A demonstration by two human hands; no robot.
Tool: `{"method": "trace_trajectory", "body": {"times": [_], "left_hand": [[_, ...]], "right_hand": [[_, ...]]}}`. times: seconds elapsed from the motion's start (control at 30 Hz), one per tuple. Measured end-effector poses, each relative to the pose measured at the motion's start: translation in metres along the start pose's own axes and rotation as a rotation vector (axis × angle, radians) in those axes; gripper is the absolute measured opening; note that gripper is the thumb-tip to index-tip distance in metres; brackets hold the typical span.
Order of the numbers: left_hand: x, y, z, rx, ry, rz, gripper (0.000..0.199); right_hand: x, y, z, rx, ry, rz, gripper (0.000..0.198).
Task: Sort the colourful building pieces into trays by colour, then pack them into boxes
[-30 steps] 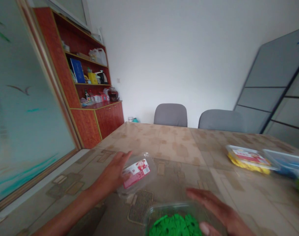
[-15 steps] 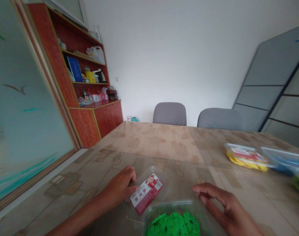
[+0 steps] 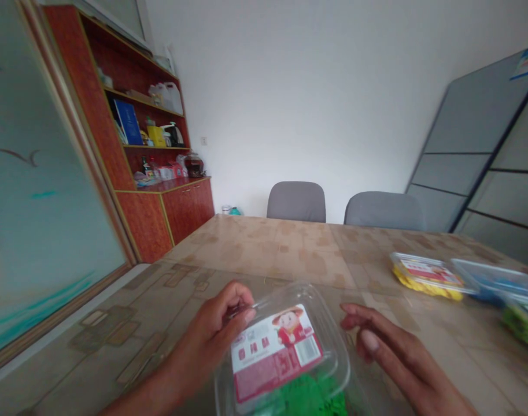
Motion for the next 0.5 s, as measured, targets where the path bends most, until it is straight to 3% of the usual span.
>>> {"method": "trace_trajectory", "body": {"times": [0.2, 0.37, 0.5], "left_hand": [[0.052, -0.015, -0.018, 0.027, 0.148, 0.083, 0.007], [0.058, -0.015, -0.023, 0.084, 0.173, 0.231, 0.005], [0.055, -0.005, -0.022, 0.037, 0.186, 0.223, 0.015]], "right_hand": [[0.027, -0.007, -0.006, 0.010, 0.141, 0.037, 0.035], [0.049, -0.028, -0.008, 0.069, 0.252, 0.048, 0.033], [0.050, -0.031, -0.007, 0.117, 0.243, 0.078, 0.034]]}}
Point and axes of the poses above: each hand's wrist, its own z-axis towards the middle knuckle, its own x-axis out of the palm, y = z × x, the point moved 7 cm from there along z, towards the middle knuckle, and after that the axes turned 11 degrees about z, right-handed, at the moved point
